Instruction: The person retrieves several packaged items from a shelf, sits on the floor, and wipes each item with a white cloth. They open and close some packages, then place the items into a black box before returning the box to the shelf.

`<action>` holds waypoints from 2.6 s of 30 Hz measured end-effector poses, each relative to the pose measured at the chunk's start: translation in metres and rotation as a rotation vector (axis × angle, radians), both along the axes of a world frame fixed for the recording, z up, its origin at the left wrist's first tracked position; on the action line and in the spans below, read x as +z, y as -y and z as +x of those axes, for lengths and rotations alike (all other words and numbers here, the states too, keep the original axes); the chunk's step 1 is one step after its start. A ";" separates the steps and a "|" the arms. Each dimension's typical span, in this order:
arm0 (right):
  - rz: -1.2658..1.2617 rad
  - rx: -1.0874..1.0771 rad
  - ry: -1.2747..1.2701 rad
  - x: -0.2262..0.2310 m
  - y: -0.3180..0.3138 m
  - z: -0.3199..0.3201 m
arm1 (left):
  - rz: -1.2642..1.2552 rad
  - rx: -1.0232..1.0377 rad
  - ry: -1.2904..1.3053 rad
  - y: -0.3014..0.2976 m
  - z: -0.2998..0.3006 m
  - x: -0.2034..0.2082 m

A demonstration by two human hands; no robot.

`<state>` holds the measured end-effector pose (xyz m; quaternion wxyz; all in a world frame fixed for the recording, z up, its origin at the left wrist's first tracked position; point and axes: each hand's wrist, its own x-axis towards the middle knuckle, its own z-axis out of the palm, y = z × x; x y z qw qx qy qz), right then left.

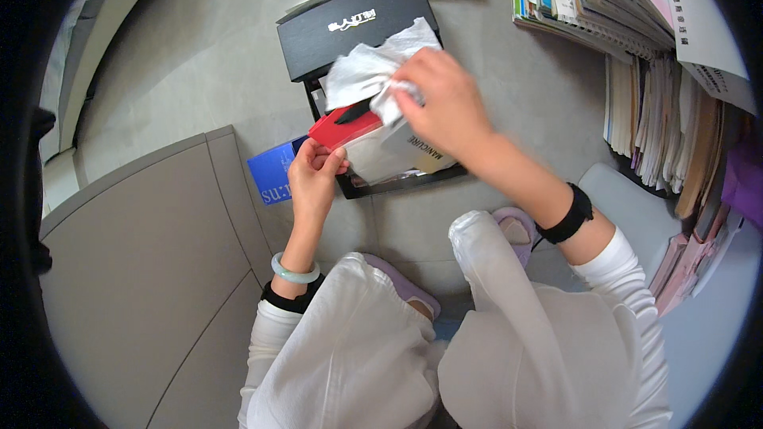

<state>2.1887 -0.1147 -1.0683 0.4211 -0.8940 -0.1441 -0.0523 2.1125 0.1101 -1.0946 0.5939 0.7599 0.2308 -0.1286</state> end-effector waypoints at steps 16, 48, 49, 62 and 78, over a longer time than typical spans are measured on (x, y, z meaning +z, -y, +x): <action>0.812 -0.198 -0.296 0.058 0.015 0.007 | 0.729 -0.407 0.648 0.009 -0.008 0.048; -0.346 0.363 0.171 -0.001 -0.023 0.075 | 0.906 -0.741 0.527 0.009 0.066 0.043; -0.354 0.340 0.187 0.000 -0.005 0.073 | 0.899 -0.736 0.528 0.009 0.066 0.044; 0.394 -0.279 -0.223 0.031 0.101 0.063 | 0.886 -0.606 0.723 -0.012 0.170 0.056; -0.161 -0.041 0.173 0.023 0.016 0.141 | 0.847 -0.673 0.905 -0.007 0.214 0.047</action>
